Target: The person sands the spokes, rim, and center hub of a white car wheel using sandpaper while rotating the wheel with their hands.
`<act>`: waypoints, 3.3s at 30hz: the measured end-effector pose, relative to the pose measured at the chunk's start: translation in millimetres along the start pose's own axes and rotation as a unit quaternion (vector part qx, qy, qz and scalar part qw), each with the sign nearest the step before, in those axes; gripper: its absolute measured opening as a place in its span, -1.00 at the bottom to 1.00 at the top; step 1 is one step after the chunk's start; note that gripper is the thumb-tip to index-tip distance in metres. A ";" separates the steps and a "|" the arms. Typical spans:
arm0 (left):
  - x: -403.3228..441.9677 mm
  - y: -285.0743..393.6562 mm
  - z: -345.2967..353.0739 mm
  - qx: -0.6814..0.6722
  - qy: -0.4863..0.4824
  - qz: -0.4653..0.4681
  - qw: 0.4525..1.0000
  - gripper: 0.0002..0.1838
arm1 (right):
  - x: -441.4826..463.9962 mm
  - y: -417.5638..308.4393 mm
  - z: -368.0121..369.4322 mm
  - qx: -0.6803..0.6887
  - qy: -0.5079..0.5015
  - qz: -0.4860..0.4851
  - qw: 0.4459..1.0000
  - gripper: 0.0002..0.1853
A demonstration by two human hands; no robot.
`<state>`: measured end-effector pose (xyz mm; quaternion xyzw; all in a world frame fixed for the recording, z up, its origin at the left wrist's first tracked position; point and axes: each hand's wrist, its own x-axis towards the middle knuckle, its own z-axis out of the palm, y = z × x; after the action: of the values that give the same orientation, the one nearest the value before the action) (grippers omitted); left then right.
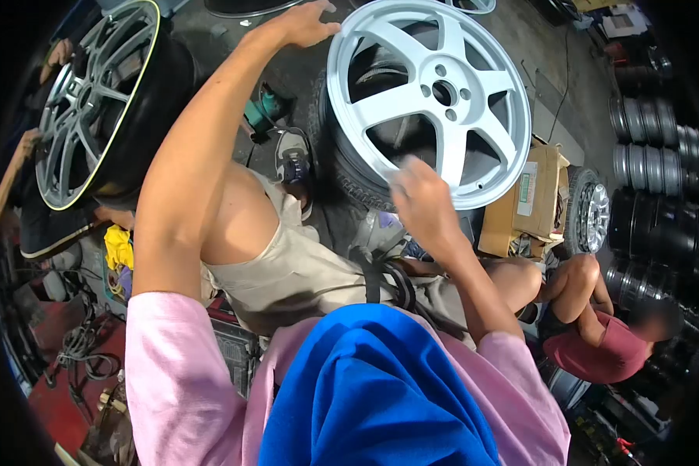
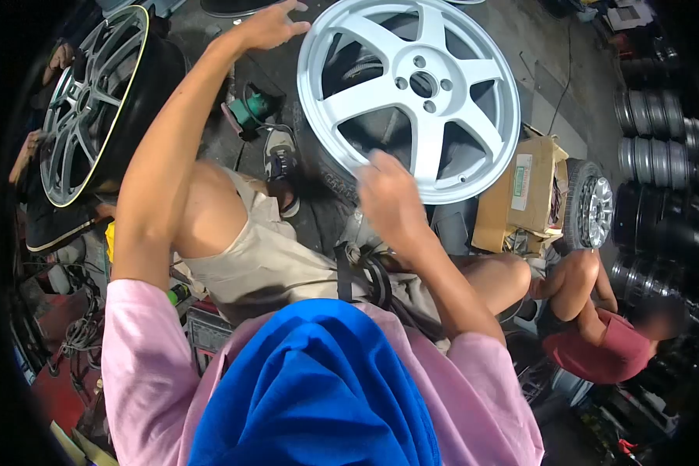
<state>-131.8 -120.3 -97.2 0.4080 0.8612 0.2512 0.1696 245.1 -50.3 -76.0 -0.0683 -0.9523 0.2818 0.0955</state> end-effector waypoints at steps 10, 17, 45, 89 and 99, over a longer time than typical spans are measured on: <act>5.8 26.2 15.5 -0.002 0.051 0.095 0.994 -0.46 | 124.6 -16.3 63.6 0.007 0.043 0.127 0.991 -0.84; 14.8 44.3 38.2 0.064 0.118 0.187 0.973 -0.56 | -36.2 40.8 -40.2 0.004 -0.093 0.037 0.995 -0.78; 62.1 98.7 92.7 0.173 0.046 0.221 0.959 -0.31 | -43.1 142.6 -74.2 -0.211 -0.153 -0.086 0.962 -0.81; 88.0 116.1 101.8 0.260 -0.087 0.088 0.958 0.05 | -91.8 151.2 -76.8 0.382 0.061 0.512 0.768 -0.44; 38.5 112.7 102.0 0.184 -0.231 0.084 0.952 0.12 | -38.0 298.3 -107.8 0.044 0.222 0.508 0.831 -0.46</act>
<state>-35.0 1.0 -119.5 0.5497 0.7924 0.0007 0.2646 328.5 247.3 -156.6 -0.5985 -0.7232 0.3097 0.1512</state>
